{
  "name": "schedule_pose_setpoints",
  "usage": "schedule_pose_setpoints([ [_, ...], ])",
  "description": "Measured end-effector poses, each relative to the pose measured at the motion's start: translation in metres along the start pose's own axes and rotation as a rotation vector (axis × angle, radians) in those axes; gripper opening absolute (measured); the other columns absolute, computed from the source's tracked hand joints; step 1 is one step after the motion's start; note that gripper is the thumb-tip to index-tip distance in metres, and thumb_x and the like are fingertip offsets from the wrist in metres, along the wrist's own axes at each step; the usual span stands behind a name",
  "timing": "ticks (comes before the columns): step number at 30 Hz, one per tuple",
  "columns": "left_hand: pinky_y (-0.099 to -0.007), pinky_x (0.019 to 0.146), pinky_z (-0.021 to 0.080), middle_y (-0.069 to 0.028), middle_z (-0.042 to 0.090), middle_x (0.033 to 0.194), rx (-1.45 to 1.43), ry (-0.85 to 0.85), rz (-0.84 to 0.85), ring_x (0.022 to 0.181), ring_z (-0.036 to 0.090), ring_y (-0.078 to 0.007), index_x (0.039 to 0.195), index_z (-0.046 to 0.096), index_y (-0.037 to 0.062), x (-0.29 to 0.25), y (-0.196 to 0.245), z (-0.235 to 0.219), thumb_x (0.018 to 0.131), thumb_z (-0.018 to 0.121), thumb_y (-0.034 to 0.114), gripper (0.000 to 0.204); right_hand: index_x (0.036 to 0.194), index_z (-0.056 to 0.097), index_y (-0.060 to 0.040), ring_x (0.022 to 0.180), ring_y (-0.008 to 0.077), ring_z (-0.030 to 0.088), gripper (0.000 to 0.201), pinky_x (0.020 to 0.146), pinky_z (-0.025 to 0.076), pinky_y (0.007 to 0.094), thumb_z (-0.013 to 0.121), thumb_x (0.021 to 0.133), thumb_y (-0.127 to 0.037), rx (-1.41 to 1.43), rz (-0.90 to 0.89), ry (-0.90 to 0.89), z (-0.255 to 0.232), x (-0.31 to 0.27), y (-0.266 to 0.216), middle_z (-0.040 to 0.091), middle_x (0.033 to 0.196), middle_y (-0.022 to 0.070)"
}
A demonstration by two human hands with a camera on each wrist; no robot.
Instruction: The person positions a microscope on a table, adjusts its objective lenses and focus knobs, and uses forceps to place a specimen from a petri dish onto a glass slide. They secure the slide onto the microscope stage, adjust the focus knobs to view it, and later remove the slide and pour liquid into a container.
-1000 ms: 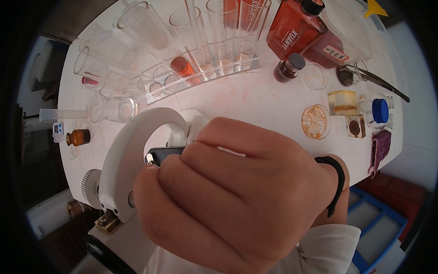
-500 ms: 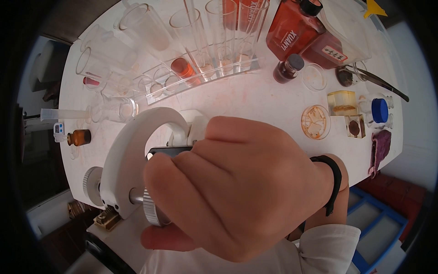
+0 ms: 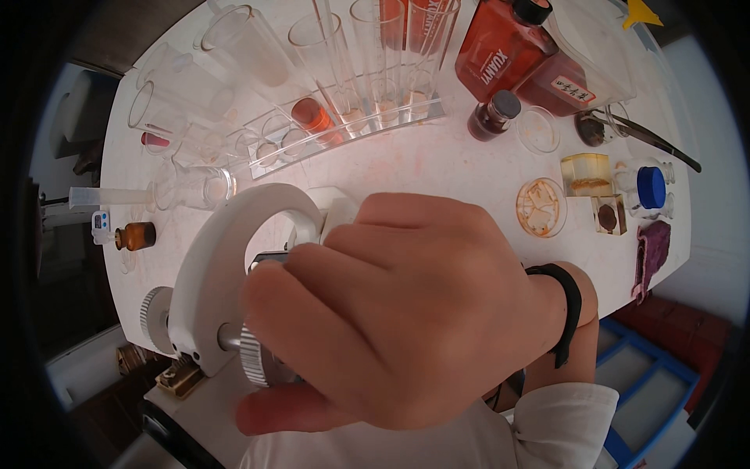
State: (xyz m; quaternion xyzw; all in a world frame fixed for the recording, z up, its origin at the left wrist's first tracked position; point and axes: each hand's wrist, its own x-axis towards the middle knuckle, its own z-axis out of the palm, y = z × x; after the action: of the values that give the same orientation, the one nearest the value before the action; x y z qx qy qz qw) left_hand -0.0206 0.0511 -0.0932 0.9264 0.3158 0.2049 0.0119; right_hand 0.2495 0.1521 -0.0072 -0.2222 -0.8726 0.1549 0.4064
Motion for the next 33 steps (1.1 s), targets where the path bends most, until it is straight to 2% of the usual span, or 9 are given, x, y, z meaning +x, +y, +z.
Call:
schedule_pose_setpoints([
  [7,-0.0304,0.069,0.051,-0.0052,0.061,0.106,0.001,0.016,-0.002,0.088,0.058,-0.0185,0.085,0.062,0.0093,0.001,0.004,-0.004,0.071,0.059,0.008,0.015,0.078,0.051,-0.0038,0.047,0.0194,0.055,0.025,0.041,0.038,0.0292,0.064,0.077,-0.024,-0.079,-0.078,0.099,0.006,-0.003,-0.005,0.059,0.065,0.0107],
  [13,-0.0303,0.069,0.051,-0.0051,0.061,0.106,0.003,0.029,-0.002,0.088,0.058,-0.0185,0.085,0.063,0.0092,0.006,0.007,-0.007,0.071,0.059,0.008,0.015,0.082,0.051,-0.0037,0.048,0.0194,0.057,0.033,0.051,0.042,0.0300,0.069,0.073,-0.030,-0.074,0.180,-0.060,-0.005,0.002,-0.023,0.059,0.062,0.0102],
  [17,-0.0302,0.069,0.051,-0.0051,0.061,0.106,0.005,0.037,0.000,0.087,0.058,-0.0185,0.084,0.063,0.0092,0.008,0.008,-0.008,0.071,0.059,0.008,0.014,0.083,0.052,-0.0017,0.050,0.0206,0.058,0.043,0.052,0.043,0.0306,0.068,0.071,-0.039,-0.075,0.104,-0.055,0.003,-0.002,-0.012,0.059,0.061,0.0108],
  [19,-0.0301,0.069,0.051,-0.0051,0.061,0.106,0.006,0.041,0.000,0.087,0.058,-0.0184,0.084,0.063,0.0092,0.009,0.009,-0.009,0.071,0.059,0.008,0.014,0.083,0.053,0.0010,0.051,0.0217,0.059,0.050,0.052,0.044,0.0318,0.066,0.070,-0.045,-0.070,-0.053,0.324,0.021,-0.003,-0.005,0.060,0.063,0.0118],
  [20,-0.0301,0.069,0.051,-0.0051,0.061,0.106,0.007,0.043,0.000,0.087,0.058,-0.0184,0.084,0.063,0.0092,0.009,0.009,-0.009,0.070,0.059,0.008,0.014,0.083,0.053,0.0010,0.051,0.0217,0.059,0.050,0.052,0.044,0.0318,0.066,0.070,-0.045,-0.070,-0.054,0.324,0.014,-0.003,-0.006,0.060,0.063,0.0118],
  [22,-0.0301,0.069,0.051,-0.0050,0.061,0.105,0.008,0.048,0.000,0.087,0.058,-0.0184,0.084,0.063,0.0092,0.009,0.010,-0.011,0.070,0.059,0.008,0.014,0.083,0.053,0.0025,0.051,0.0212,0.058,0.053,0.052,0.043,0.0324,0.066,0.070,-0.047,-0.037,0.025,-0.057,-0.005,-0.001,-0.009,0.060,0.064,0.0113],
  [26,-0.0300,0.069,0.051,-0.0050,0.061,0.105,0.033,0.069,-0.015,0.087,0.058,-0.0184,0.083,0.063,0.0092,0.011,0.020,-0.018,0.070,0.059,0.008,0.014,0.080,0.055,0.0001,0.048,0.0215,0.054,0.057,0.051,0.043,0.0319,0.060,0.070,-0.056,0.007,0.010,-0.051,-0.002,-0.002,-0.005,0.058,0.063,0.0084],
  [29,-0.0287,0.067,0.046,-0.0032,0.061,0.100,0.041,0.152,-0.035,0.082,0.054,-0.0181,0.073,0.062,0.0088,0.029,0.021,-0.017,0.065,0.059,0.012,0.009,0.072,0.057,-0.0051,0.047,0.0240,0.048,0.066,0.051,0.041,0.0307,0.042,0.075,-0.069,-0.113,0.093,-0.209,-0.009,-0.001,-0.005,0.053,0.061,0.0041],
  [33,-0.0283,0.067,0.045,-0.0029,0.061,0.098,0.103,0.241,-0.101,0.084,0.054,-0.0182,0.076,0.062,0.0077,0.032,0.025,-0.019,0.066,0.058,0.009,0.011,0.069,0.056,-0.0048,0.056,0.0218,0.052,0.053,0.056,0.042,0.0312,0.045,0.084,-0.054,-0.038,0.199,-0.272,-0.008,0.001,-0.005,0.054,0.064,0.0058],
])
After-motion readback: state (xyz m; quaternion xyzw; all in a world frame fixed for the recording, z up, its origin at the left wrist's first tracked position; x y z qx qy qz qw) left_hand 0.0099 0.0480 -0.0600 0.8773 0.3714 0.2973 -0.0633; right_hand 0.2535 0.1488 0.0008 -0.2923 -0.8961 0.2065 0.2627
